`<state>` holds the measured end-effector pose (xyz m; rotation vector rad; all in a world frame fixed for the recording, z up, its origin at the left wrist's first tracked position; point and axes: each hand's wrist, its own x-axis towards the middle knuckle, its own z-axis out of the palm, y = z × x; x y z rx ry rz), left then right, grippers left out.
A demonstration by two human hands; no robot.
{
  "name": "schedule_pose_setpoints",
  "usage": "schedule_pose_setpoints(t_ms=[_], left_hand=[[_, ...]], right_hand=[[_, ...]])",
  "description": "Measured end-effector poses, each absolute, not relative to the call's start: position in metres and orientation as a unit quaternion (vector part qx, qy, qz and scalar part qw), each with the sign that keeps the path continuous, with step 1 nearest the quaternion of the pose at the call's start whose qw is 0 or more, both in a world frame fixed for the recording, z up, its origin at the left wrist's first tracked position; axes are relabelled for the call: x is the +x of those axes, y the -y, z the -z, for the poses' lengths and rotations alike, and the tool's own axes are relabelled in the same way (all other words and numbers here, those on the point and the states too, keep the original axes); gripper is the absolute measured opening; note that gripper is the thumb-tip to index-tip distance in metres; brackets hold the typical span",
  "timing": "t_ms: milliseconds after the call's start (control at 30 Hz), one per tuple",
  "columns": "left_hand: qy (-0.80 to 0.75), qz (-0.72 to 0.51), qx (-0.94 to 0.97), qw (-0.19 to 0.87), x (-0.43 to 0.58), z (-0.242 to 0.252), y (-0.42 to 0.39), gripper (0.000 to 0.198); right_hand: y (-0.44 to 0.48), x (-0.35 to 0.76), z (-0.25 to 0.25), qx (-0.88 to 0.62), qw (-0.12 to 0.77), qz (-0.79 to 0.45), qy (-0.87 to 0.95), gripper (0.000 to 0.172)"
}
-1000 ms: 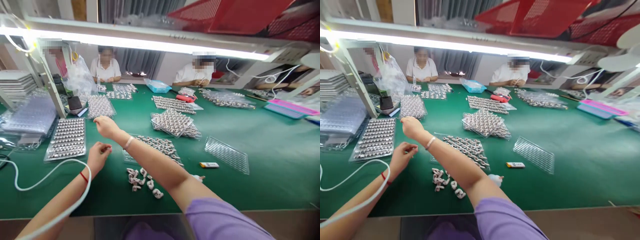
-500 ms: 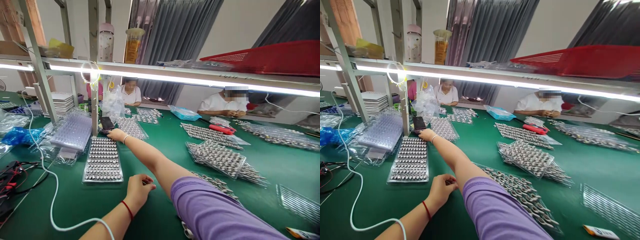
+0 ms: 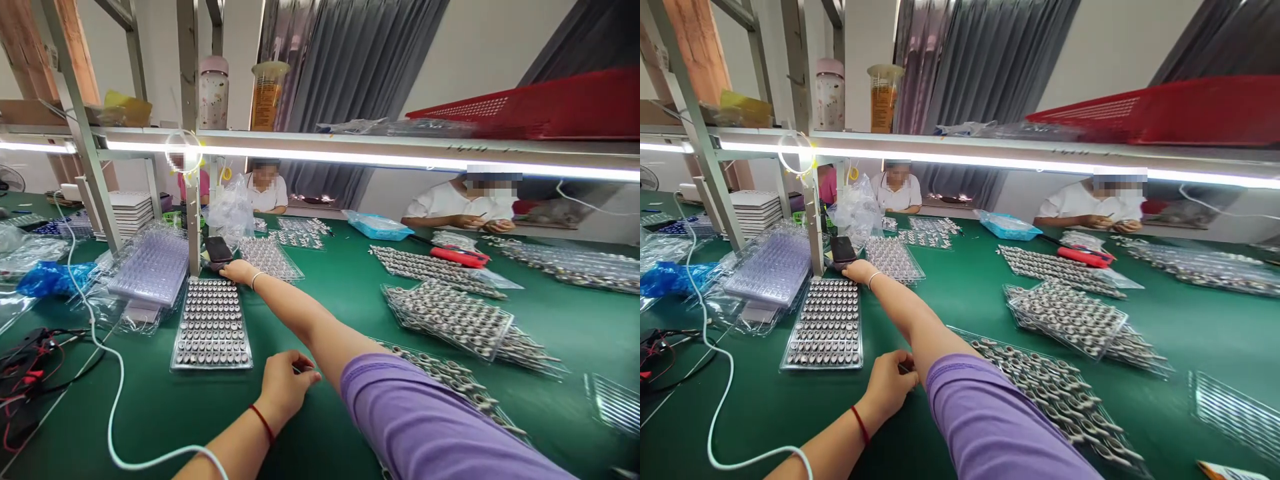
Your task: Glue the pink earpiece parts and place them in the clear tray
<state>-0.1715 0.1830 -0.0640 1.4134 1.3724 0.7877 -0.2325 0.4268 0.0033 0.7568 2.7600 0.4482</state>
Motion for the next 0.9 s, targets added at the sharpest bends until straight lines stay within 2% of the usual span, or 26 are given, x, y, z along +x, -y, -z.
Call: schedule_pose_setpoints(t_ms=[133, 233, 367, 500, 600, 700, 767, 833, 900], left_hand=[[-0.559, -0.345, 0.550, 0.515, -0.171, 0.069, -0.188, 0.033], [-0.552, -0.364, 0.525, 0.536, -0.173, 0.069, -0.191, 0.034], [-0.526, -0.407, 0.491, 0.563, -0.182, 0.057, -0.192, 0.035], [-0.474, -0.482, 0.453, 0.581, -0.196, 0.028, -0.188, 0.035], [-0.420, -0.542, 0.424, 0.592, -0.196, 0.003, -0.179, 0.033], [-0.388, -0.573, 0.404, 0.598, -0.183, -0.014, -0.151, 0.026], [-0.386, -0.576, 0.399, 0.601, -0.168, -0.022, -0.123, 0.028], [-0.395, -0.568, 0.398, 0.602, -0.151, -0.026, -0.095, 0.030], [-0.405, -0.555, 0.402, 0.605, -0.133, -0.029, -0.074, 0.032]], right_hand=[[-0.415, -0.222, -0.017, 0.275, 0.084, -0.096, -0.953, 0.033], [-0.400, -0.206, -0.030, 0.308, 0.009, -0.026, -0.951, 0.033], [-0.364, -0.166, -0.042, 0.387, -0.154, 0.100, -0.904, 0.033], [-0.294, -0.099, -0.037, 0.461, -0.337, 0.244, -0.784, 0.030], [-0.227, -0.048, -0.024, 0.451, -0.423, 0.371, -0.692, 0.034], [-0.162, -0.010, -0.015, 0.393, -0.459, 0.497, -0.622, 0.041], [-0.128, 0.009, -0.012, 0.346, -0.454, 0.572, -0.589, 0.046], [-0.105, 0.026, -0.010, 0.298, -0.420, 0.650, -0.559, 0.049], [-0.092, 0.042, -0.006, 0.281, -0.338, 0.794, -0.421, 0.052]])
